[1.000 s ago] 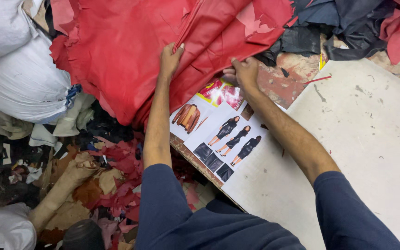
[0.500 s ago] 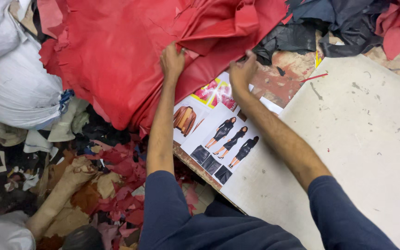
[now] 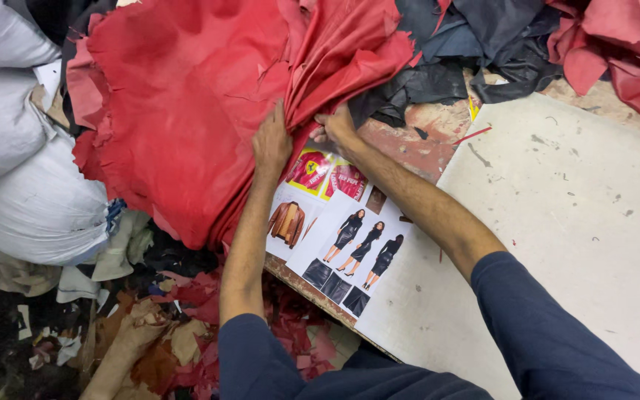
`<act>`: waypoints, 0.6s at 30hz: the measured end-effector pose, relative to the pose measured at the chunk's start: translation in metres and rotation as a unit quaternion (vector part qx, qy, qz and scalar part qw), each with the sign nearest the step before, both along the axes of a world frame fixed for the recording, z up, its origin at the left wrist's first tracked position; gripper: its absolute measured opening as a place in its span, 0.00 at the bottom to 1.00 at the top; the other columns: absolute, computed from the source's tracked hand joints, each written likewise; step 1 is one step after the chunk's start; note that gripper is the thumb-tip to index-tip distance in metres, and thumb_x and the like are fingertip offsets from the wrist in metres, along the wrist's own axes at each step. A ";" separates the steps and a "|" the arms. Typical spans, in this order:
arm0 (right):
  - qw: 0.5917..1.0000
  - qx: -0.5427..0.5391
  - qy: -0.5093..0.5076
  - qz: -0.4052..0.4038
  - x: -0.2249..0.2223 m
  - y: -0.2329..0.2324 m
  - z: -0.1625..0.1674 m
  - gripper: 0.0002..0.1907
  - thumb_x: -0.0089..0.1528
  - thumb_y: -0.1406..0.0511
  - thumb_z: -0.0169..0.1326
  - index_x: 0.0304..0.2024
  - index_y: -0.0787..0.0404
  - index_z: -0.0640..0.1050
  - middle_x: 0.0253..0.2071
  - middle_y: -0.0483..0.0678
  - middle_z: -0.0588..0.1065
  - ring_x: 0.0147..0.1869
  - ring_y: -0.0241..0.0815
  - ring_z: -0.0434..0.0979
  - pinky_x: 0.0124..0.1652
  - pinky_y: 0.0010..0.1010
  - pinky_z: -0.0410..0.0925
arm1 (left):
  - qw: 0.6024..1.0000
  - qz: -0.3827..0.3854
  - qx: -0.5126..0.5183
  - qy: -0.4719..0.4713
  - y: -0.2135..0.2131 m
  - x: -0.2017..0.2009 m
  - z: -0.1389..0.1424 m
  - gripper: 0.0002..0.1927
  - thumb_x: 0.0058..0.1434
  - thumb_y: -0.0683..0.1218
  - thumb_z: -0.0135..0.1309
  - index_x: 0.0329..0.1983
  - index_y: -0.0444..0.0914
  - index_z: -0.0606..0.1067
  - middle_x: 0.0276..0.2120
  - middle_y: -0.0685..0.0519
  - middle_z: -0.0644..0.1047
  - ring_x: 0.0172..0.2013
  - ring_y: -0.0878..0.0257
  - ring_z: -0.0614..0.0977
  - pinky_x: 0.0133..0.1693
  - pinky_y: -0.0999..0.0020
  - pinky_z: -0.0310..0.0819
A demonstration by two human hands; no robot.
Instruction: The person lays red fabric on a worktable, smooths it, and uses a rotary cutter to cut along a paper pattern. They remove the cut piece, clear scraps, and then place a new pattern piece on the fabric to prepare for another cut.
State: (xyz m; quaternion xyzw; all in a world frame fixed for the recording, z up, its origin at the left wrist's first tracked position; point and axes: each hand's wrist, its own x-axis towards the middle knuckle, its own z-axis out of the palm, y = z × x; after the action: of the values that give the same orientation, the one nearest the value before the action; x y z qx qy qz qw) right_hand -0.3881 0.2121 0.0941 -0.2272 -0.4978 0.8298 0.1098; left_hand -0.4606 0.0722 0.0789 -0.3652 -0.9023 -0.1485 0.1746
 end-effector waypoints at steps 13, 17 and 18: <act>0.902 0.030 0.375 -0.213 0.431 0.128 0.120 0.37 0.63 0.76 0.51 0.74 0.69 0.57 0.61 0.61 0.76 0.34 0.42 0.82 0.36 0.28 0.76 | 0.960 0.087 -0.134 0.230 0.007 -0.023 0.042 0.31 0.67 0.41 0.53 0.75 0.42 0.64 0.45 0.49 0.75 0.42 0.54 0.80 0.38 0.58 0.78; 0.848 0.338 0.132 -0.387 0.667 0.114 0.055 0.30 0.75 0.77 0.52 0.76 0.73 0.56 0.65 0.60 0.67 0.63 0.45 0.74 0.67 0.39 0.70 | 0.997 0.037 -0.062 0.015 0.070 0.048 0.026 0.49 0.46 0.45 0.62 0.72 0.29 0.58 0.57 0.32 0.69 0.57 0.39 0.72 0.53 0.37 0.67; 0.837 0.354 0.066 -0.412 0.711 0.096 0.034 0.31 0.75 0.76 0.53 0.76 0.72 0.55 0.65 0.60 0.67 0.58 0.46 0.74 0.60 0.39 0.71 | 0.999 0.026 -0.043 -0.004 0.084 0.075 0.028 0.55 0.45 0.50 0.67 0.74 0.28 0.57 0.60 0.31 0.67 0.60 0.38 0.69 0.57 0.35 0.62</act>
State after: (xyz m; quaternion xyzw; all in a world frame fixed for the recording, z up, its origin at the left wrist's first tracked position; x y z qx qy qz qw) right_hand 0.3228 0.3076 0.1285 -0.3019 -0.6096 0.4879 0.5470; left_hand -0.3852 0.1560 0.1068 -0.3484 -0.9176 -0.1067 0.1592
